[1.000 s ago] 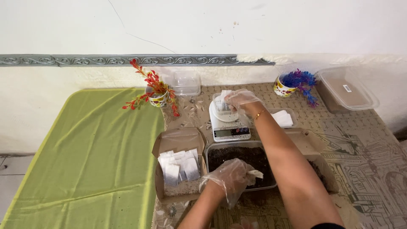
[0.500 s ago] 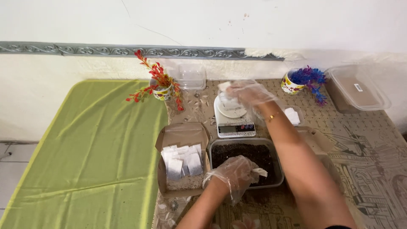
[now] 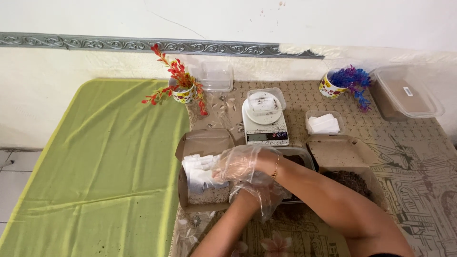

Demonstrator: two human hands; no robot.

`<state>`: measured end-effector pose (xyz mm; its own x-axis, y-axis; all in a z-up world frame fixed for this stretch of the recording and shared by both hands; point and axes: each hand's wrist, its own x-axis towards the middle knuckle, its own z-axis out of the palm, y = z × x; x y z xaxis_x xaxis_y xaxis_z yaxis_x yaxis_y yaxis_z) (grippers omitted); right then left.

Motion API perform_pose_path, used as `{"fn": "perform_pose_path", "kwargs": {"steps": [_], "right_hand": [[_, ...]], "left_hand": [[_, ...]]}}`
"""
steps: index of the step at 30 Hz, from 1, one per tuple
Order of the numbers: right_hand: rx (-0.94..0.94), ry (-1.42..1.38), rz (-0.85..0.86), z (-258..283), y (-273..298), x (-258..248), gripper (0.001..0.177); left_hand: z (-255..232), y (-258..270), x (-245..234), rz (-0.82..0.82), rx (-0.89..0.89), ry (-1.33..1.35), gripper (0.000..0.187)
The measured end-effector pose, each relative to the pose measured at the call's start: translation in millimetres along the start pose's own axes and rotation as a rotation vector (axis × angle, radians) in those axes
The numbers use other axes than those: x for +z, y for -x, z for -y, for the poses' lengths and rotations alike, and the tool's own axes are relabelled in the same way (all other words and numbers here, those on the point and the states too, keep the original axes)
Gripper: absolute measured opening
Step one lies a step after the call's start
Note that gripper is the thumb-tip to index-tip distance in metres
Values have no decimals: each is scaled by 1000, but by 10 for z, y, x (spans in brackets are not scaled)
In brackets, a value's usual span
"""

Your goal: Filling small tea bags with loose tea leaves manually and placing them into a box.

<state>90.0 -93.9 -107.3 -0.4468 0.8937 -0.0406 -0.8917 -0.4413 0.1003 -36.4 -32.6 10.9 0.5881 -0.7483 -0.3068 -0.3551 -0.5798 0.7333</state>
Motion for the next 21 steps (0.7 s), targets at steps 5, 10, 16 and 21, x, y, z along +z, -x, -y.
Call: {"fn": "perform_pose_path", "kwargs": {"steps": [5, 10, 16, 21], "right_hand": [[296, 1665, -1413, -400, -319, 1074, 26], [336, 1735, -1579, -865, -236, 2274, 37], [-105, 1513, -1833, -1362, 368, 2673, 40], [-25, 1691, -2023, -1526, 600, 2432, 39]], "left_hand": [[72, 44, -47, -37, -3, 131, 40], [110, 57, -120, -70, 2, 249, 33], [150, 157, -273, -109, -19, 393, 31], [395, -31, -342, -201, -40, 387, 25]]}}
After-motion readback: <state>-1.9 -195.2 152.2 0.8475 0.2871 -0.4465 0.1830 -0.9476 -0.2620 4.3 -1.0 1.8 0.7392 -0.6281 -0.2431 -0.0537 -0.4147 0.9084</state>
